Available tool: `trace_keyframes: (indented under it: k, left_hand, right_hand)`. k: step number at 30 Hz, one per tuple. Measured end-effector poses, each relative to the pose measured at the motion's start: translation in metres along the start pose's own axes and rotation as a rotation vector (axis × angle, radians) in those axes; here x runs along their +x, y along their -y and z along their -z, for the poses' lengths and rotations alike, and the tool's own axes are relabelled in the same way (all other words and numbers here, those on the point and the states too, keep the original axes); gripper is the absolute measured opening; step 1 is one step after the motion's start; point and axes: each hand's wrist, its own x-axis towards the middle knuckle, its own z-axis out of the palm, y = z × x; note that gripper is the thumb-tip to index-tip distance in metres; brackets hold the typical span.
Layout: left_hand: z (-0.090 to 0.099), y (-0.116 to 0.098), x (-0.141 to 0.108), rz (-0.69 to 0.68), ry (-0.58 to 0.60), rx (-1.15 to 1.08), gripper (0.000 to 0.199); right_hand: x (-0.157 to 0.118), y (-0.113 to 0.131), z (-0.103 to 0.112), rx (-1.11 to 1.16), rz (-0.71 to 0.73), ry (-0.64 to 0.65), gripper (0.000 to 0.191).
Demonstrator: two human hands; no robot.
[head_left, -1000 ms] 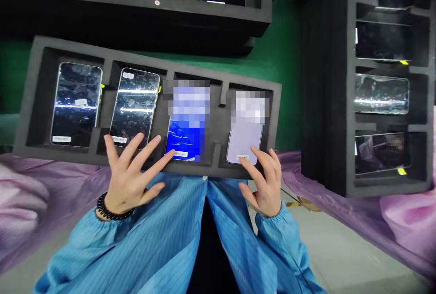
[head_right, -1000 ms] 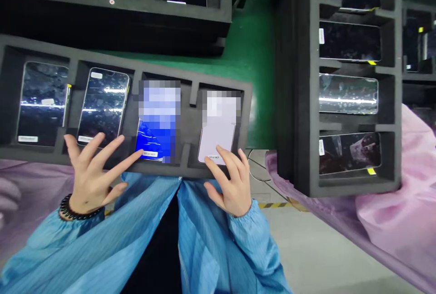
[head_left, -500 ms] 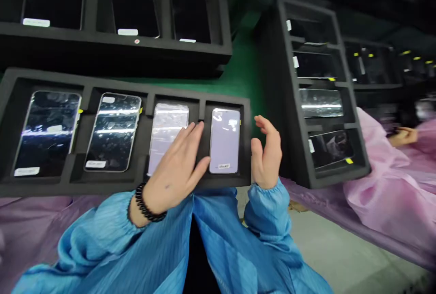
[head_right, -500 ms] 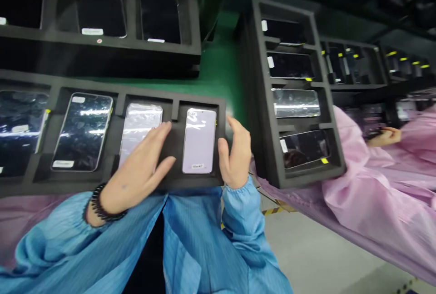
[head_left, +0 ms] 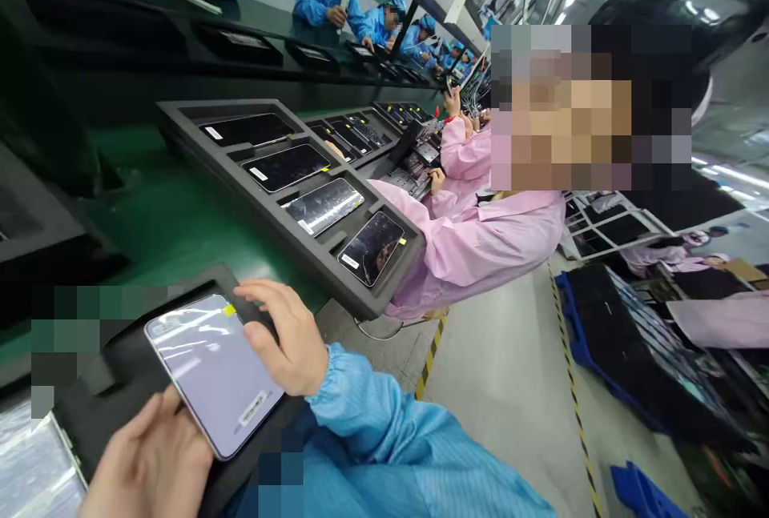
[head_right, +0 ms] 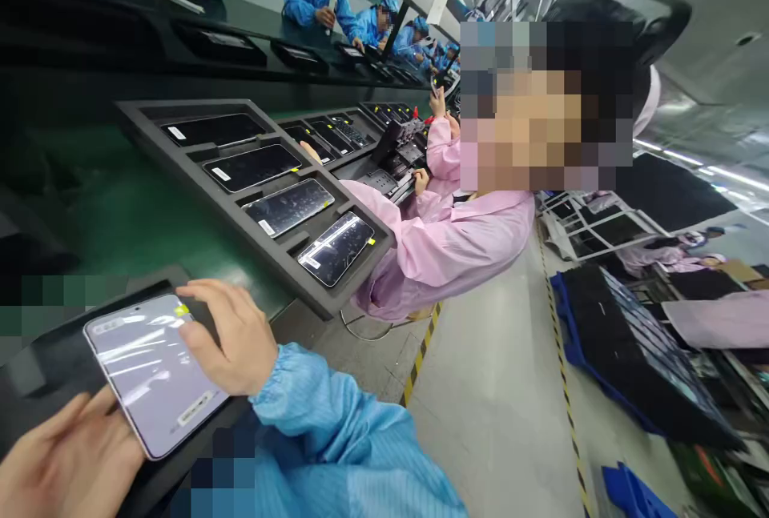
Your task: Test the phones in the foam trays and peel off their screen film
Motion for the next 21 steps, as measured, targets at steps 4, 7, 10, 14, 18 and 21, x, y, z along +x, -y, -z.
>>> trace_keyframes:
  k: [4,7,10,14,18,21]
  left_hand:
    - [-0.008,-0.003,-0.011,0.027,0.010,-0.220,0.055]
    - [0.006,-0.003,-0.013,0.064,0.035,-0.386,0.054]
    - [0.020,-0.007,-0.021,0.091,0.212,-0.498,0.064]
    - [0.030,-0.010,-0.039,0.013,0.402,-0.459,0.060]
    - [0.040,0.001,-0.049,-0.047,0.323,-0.428,0.067]
    - [0.045,0.008,-0.047,-0.056,0.209,-0.436,0.059]
  right_hand:
    - [-0.001,0.005,0.010,0.031,0.004,-0.061,0.037]
    - [0.001,0.009,0.015,0.163,-0.004,-0.134,0.035]
    - [0.013,0.017,0.020,0.279,-0.044,-0.083,0.029]
    - [0.040,0.039,0.023,0.231,0.073,0.086,0.023]
    - [0.053,0.065,0.022,-0.024,0.312,-0.015,0.023]
    - [0.047,0.079,0.022,-0.084,0.650,-0.039,0.034]
